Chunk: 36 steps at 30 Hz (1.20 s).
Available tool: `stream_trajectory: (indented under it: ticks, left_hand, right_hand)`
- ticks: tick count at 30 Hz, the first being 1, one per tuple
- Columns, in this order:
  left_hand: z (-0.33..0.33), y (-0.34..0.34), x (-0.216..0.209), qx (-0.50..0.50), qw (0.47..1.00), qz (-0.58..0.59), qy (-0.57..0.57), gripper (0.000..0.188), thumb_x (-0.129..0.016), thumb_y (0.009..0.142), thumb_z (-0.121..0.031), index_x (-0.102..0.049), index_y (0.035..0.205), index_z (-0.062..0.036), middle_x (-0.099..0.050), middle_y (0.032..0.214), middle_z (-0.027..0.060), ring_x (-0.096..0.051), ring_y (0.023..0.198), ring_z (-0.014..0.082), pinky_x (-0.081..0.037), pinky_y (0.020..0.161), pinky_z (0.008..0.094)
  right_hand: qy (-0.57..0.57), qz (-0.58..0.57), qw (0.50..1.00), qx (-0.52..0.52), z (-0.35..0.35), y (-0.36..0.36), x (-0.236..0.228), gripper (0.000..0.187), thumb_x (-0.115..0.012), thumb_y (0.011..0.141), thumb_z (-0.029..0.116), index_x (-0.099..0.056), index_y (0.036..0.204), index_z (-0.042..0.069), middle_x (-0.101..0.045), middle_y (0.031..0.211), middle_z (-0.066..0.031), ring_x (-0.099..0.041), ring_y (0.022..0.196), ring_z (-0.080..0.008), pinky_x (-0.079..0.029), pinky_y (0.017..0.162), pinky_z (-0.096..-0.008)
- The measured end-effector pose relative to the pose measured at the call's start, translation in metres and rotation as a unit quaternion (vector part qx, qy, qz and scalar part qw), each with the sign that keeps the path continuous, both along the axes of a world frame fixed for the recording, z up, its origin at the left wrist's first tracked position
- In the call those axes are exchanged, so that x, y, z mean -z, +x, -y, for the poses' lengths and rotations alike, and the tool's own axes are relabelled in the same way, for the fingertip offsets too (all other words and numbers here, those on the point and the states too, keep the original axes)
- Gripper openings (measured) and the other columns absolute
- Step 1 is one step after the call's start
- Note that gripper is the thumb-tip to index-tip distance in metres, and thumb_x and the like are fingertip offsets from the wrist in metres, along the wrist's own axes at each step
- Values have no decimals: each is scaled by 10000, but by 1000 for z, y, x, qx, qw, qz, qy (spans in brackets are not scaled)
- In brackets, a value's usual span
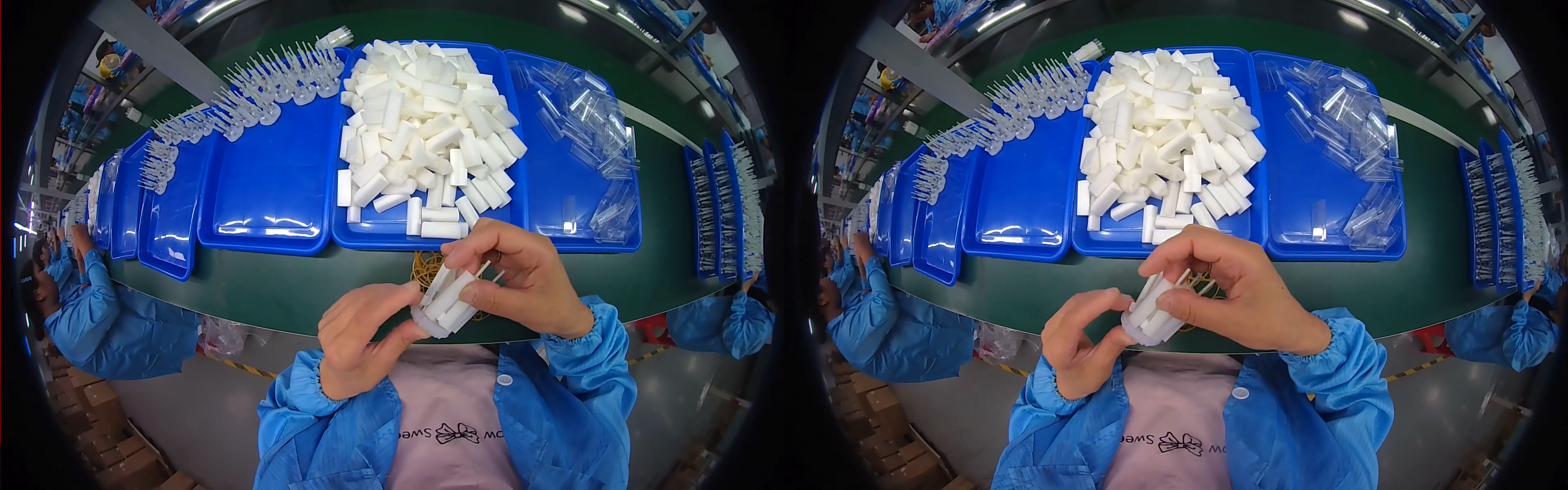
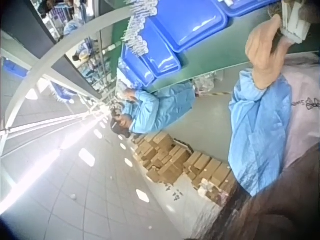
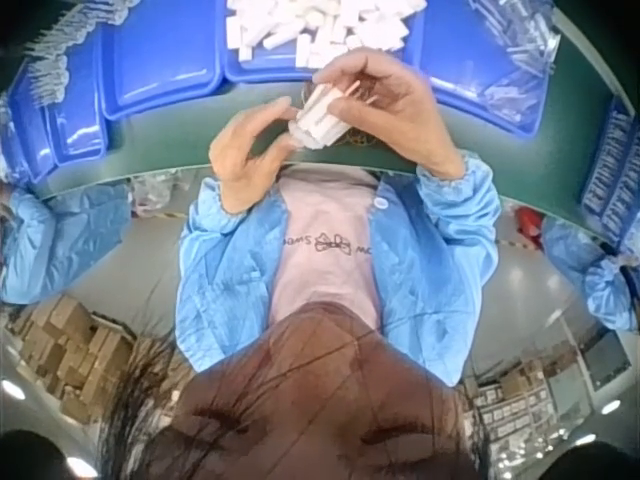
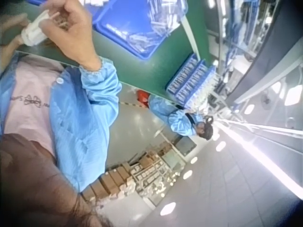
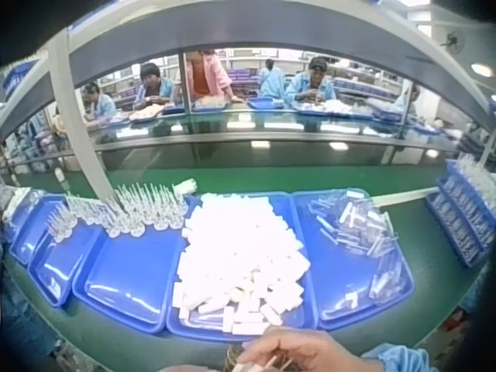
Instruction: The person assembles parts by inserting foam blocks onto the pins of a base fixture, sliding plastic sleeves over the blocks, and securing the assembly with a rubber band.
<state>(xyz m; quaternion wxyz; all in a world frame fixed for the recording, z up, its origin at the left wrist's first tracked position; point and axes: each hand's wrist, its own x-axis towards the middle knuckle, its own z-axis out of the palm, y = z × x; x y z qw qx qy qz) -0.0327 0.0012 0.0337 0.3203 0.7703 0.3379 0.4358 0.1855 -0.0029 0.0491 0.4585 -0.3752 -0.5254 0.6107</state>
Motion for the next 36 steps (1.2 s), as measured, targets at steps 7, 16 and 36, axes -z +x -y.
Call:
stream_trajectory:
  ticks: [7,16,36]
  left_hand:
    - [2,1,0,14,1000,2,10,360,-797,646,-31,-676,984,-3,-680,896,119,-674,777,240,-533,638,302]
    - [-9,0,7,8,1000,2,0,301,-760,656,52,-706,943,-22,-648,899,100,-630,758,202,-500,630,276]
    - [-11,-5,12,-40,996,28,-70,215,-726,730,59,-711,931,-17,-627,917,93,-590,819,183,-469,714,266]
  right_hand:
    - [10,30,999,11,4,-1,1,251,-665,793,-8,-618,1037,23,-520,877,-24,-536,856,-101,-375,1074,-395]
    - [162,195,962,104,-44,31,16,337,-667,772,48,-622,1106,43,-610,1026,-85,-588,970,-199,-467,849,-314]
    - [343,491,768,228,-72,30,59,265,-624,716,7,-638,964,98,-617,888,-39,-575,829,-237,-428,750,-361]
